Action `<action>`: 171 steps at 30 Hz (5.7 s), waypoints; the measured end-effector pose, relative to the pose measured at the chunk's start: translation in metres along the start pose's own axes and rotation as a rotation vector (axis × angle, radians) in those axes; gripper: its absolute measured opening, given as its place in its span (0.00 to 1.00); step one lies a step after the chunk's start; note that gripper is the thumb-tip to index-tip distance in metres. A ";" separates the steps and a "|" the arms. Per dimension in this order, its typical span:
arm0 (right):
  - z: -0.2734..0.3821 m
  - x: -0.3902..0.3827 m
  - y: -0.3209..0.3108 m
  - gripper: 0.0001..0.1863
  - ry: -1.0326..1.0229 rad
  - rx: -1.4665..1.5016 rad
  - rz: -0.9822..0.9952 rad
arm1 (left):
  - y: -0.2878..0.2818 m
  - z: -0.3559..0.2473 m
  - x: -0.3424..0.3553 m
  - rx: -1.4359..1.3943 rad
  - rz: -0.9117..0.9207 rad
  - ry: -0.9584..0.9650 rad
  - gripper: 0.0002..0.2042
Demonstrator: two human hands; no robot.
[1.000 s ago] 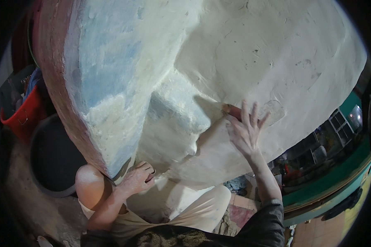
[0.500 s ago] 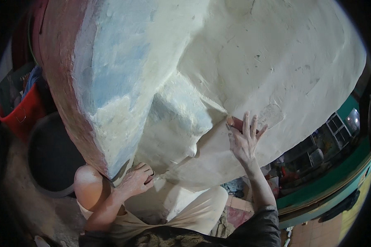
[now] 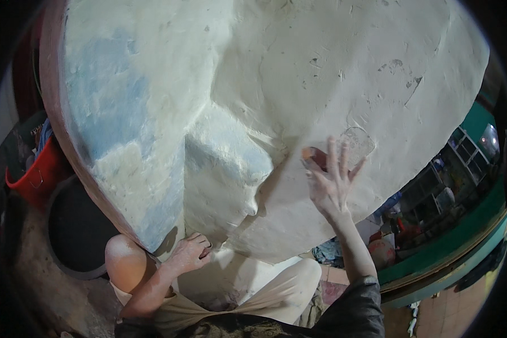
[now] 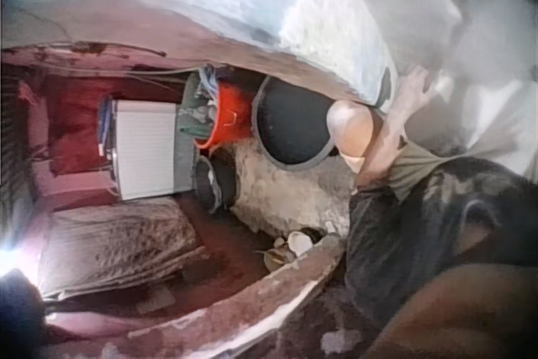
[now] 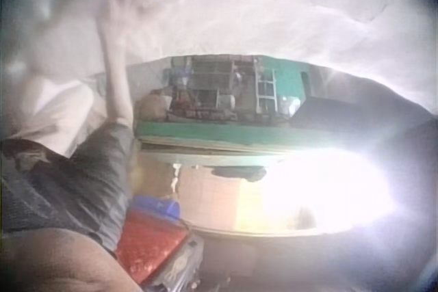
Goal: The person sands the surface of a large white sculpted structure by hand and using a sanding block.
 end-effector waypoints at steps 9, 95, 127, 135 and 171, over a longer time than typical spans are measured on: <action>0.067 0.087 0.030 0.10 -0.210 0.173 0.084 | -0.002 -0.003 0.000 0.025 -0.020 0.031 0.09; 0.074 0.182 0.025 0.20 -0.147 -0.049 -0.096 | -0.014 -0.003 -0.006 0.003 -0.045 0.075 0.09; 0.117 -0.149 0.045 0.24 0.630 0.859 -0.171 | -0.152 -0.095 0.047 -0.268 -0.935 0.097 0.14; 0.153 -0.235 0.063 0.20 0.971 1.094 0.106 | -0.223 -0.137 0.187 0.171 -1.003 0.253 0.22; 0.155 -0.229 0.093 0.18 1.147 1.273 0.085 | -0.159 -0.139 0.210 0.529 -0.882 0.094 0.35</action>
Point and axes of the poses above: each hand's wrist, its own x-axis towards the middle knuckle, its own y-axis out of the palm, z = x × y, the point moved 5 cm from there along x, towards the middle knuckle, and after that the axes turned 3 degrees about x, right-handed, at the moved point
